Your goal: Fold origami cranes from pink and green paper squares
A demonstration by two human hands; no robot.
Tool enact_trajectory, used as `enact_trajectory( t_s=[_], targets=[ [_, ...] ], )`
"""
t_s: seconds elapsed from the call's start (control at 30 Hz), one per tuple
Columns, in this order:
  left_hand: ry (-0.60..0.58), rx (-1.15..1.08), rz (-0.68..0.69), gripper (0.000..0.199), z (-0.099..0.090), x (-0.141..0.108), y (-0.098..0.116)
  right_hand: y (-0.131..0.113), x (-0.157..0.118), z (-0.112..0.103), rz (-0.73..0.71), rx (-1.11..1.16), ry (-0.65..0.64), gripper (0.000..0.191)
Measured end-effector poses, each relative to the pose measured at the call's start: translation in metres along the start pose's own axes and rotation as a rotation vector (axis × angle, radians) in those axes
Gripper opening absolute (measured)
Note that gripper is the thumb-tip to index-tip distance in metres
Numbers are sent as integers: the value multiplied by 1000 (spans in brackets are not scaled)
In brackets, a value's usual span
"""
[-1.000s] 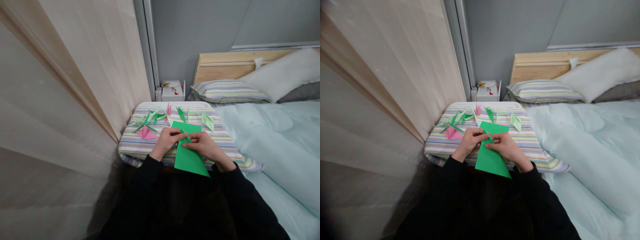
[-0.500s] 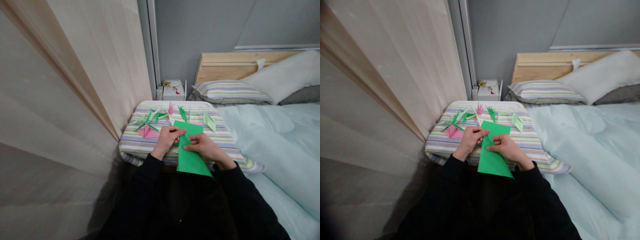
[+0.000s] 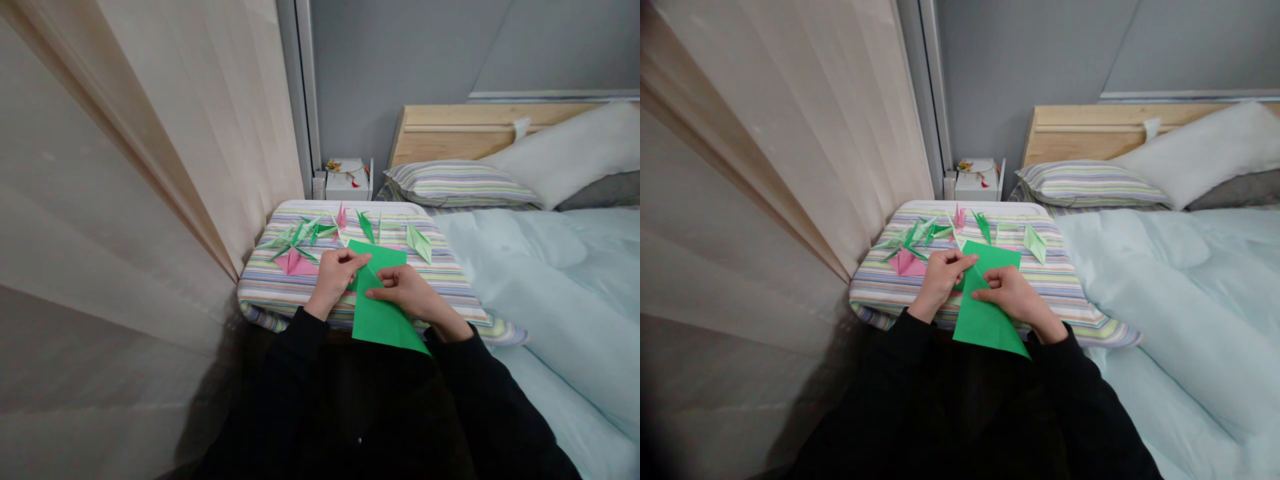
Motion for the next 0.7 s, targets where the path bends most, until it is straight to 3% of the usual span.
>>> enact_trajectory(
  t_s=[0.23, 0.7],
  targets=[
    [-154, -13, -11, 40, 2, -2, 3, 1, -3, -3, 7, 24, 12, 54],
    [-59, -69, -36, 38, 1, 1, 0, -5, -4, -2, -26, -53, -25, 54]
  ],
)
Point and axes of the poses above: each hand's wrist, its own x-axis towards the middle knuckle, its own z-axis out of the palm, y = z × x, the point moved 2 cm from there along x, towards the middle knuckle, and after that the axes turned 2 degrees about x, right-handed, at the moved point
